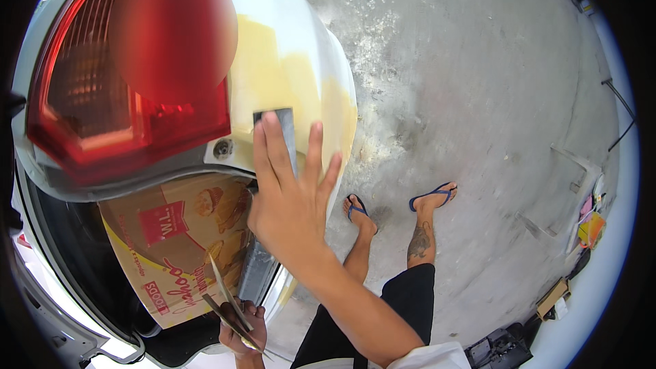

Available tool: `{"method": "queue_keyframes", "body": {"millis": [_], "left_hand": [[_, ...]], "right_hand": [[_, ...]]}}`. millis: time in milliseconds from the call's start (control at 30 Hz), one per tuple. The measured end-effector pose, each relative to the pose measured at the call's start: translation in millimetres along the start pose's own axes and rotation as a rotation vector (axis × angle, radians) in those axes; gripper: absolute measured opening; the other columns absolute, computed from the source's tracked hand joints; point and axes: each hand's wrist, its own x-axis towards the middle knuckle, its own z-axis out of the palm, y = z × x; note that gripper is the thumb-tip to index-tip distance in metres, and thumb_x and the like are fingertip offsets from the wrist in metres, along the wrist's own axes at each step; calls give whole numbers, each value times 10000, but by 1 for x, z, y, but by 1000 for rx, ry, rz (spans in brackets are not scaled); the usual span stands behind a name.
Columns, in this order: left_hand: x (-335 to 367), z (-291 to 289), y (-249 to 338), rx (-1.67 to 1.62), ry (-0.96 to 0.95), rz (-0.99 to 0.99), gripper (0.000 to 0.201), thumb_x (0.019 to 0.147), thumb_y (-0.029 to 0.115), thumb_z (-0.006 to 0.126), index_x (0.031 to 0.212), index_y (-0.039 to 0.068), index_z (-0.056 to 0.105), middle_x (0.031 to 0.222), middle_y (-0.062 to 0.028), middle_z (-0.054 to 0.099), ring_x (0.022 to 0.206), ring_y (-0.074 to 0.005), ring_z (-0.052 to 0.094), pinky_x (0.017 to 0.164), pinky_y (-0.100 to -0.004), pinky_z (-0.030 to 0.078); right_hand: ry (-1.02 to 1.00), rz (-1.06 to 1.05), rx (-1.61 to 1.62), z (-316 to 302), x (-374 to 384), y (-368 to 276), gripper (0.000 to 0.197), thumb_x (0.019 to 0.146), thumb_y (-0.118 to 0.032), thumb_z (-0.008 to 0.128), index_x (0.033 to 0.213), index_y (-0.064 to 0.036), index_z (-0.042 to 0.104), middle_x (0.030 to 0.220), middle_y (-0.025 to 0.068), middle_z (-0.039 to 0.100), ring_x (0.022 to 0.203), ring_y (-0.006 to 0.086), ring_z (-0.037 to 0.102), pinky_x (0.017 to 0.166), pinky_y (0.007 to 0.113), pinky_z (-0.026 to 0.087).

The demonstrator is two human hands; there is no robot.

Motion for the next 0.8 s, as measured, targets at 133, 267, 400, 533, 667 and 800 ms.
{"method": "queue_keyframes", "body": {"millis": [133, 267, 400, 533, 667, 800], "left_hand": [[0, -12, 0, -2, 71, -5, 256, 992, 398, 595, 994, 143, 623, 1195, -20, 697, 1015, -248, 654, 907, -484, 518], [2, -24, -4, -58, 21, 29, 301, 1002, 403, 609, 1118, 126, 638, 1196, -46, 694, 1008, -258, 664, 873, -477, 531], [4, -33, -12, -82, 123, 34, 270, 998, 408, 621, 1072, 148, 604, 1166, -39, 687, 1003, -252, 659, 867, -473, 532], [4, -39, -24, -73, 176, 16, 279, 988, 412, 632, 1088, 152, 612, 1052, -62, 699, 956, -253, 672, 836, -457, 538], [3, -42, -29, -91, 181, 16, 314, 976, 416, 640, 1135, 147, 612, 1010, -79, 704, 931, -253, 678, 831, -450, 539], [0, -43, -27, -42, 212, -1, 443, 972, 444, 643, 1265, 118, 581, 1003, -89, 705, 896, -247, 688, 823, -439, 544]], "right_hand": [[157, -165, 15, 7, -4, 14, 920, 708, 7, 559, 1604, -102, 377, 1712, 71, 265, 1562, 508, 110, 1190, 727, 100], [119, -286, -77, 10, -6, 45, 914, 686, 16, 551, 1582, -118, 431, 1680, 73, 347, 1567, 485, 141, 1208, 693, 85], [226, -480, -133, 0, 4, 74, 842, 732, -10, 595, 1550, -183, 502, 1680, -23, 356, 1568, 437, 181, 1235, 639, 12], [139, -458, -175, -4, 14, 81, 795, 737, -42, 588, 1501, -260, 573, 1696, 82, 319, 1569, 465, 154, 1237, 633, 30], [229, -540, -166, -4, 16, 77, 768, 745, -55, 585, 1474, -297, 594, 1698, 125, 296, 1560, 485, 154, 1223, 647, 87], [161, -471, -141, -4, 23, 79, 735, 773, -48, 587, 1454, -321, 610, 1696, 159, 292, 1547, 502, 184, 1200, 652, 184]]}}
